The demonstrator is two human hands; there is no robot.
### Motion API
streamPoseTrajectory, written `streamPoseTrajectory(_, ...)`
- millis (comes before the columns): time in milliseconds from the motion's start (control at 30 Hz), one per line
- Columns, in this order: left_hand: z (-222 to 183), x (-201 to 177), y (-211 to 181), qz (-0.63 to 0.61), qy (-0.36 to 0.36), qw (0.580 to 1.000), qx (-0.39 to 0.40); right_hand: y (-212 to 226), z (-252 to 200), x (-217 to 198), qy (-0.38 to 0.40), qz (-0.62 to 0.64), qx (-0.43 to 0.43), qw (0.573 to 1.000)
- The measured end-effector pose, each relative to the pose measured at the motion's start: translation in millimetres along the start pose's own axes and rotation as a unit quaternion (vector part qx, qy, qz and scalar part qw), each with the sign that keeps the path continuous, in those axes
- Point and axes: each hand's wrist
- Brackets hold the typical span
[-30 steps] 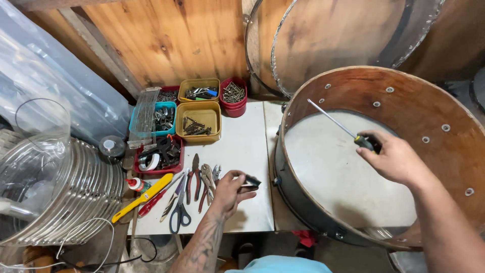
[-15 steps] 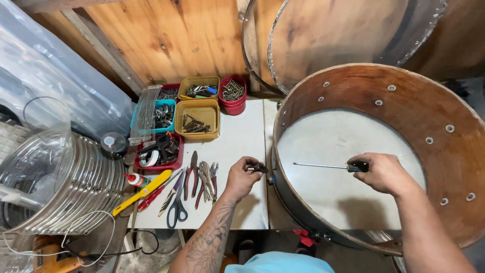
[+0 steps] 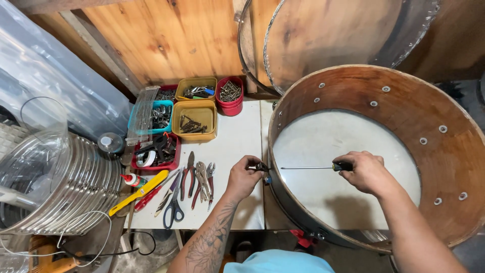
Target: Repairing a drum by adjusting and installing hardware components using a screwdriver
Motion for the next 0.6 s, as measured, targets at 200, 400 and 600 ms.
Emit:
streamPoseTrajectory(200, 0, 1, 0, 0.013, 0.017, 1.000, 0.001, 3, -2, 3, -0.010, 0.013, -0.010, 1.000)
streamPoseTrajectory(400, -10, 6, -21, 0.064, 0.005, 0.998, 0.014, -1, 4, 11, -0.006, 0.022, -0.008, 1.000)
streamPoseTrajectory(600, -13, 9, -31, 0.135, 0.003, 0.990, 0.029, -3, 7, 13, -0.002, 0.048, -0.003, 0.999)
Point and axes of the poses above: each hand's wrist, its own z-axis towards the middle knuckle, its own x-axis out of the palm, y = z × x, and after that the axes turned 2 degrees about y, right-handed
